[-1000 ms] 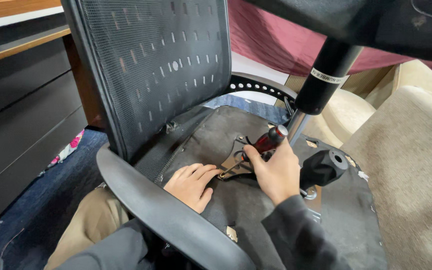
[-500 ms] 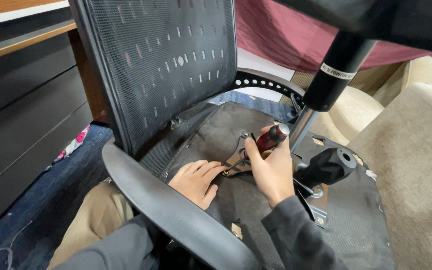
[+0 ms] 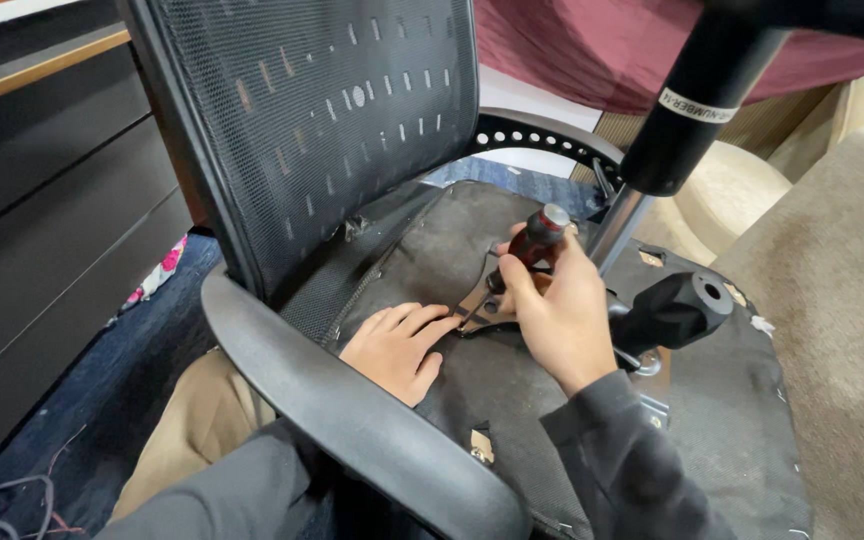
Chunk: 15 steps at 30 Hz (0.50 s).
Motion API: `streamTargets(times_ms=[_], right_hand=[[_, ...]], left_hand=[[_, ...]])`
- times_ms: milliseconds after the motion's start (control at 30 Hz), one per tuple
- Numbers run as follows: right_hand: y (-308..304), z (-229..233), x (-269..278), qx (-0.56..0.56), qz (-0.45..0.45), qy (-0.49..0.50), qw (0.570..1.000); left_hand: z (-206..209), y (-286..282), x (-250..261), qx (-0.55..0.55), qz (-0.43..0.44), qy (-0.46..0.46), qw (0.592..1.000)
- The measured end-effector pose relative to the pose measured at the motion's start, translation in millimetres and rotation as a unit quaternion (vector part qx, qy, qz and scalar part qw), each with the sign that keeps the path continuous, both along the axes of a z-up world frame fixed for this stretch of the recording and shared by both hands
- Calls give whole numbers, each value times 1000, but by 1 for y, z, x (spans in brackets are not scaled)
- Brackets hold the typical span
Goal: The person uses a screwdriver to tighten screws on the underside of an office chair, securing the metal base to the seat. The person works methodically, moving from one screw to the next while holding the chair steady.
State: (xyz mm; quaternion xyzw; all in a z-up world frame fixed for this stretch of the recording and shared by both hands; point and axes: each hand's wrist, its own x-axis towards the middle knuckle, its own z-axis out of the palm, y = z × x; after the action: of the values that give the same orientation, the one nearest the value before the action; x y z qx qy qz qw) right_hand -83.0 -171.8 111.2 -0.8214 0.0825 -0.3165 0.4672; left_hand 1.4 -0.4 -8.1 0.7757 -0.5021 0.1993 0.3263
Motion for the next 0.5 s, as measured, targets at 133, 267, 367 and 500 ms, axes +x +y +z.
streamTargets(times_ms=[133, 267, 367, 500], right_hand=[[2, -9, 2, -158, -130, -26, 979], [3, -10, -1, 105, -62, 56, 991], [-2, -9, -8, 70, 8, 12, 997], [-7, -16, -6, -101, -92, 22, 990]], left_hand=[[-1, 0, 0, -6, -4, -3, 1000], [-2, -1, -1, -9, 9, -12, 1000], [-3, 0, -1, -7, 7, -6, 1000], [-4, -2, -1, -22, 6, -3, 1000]])
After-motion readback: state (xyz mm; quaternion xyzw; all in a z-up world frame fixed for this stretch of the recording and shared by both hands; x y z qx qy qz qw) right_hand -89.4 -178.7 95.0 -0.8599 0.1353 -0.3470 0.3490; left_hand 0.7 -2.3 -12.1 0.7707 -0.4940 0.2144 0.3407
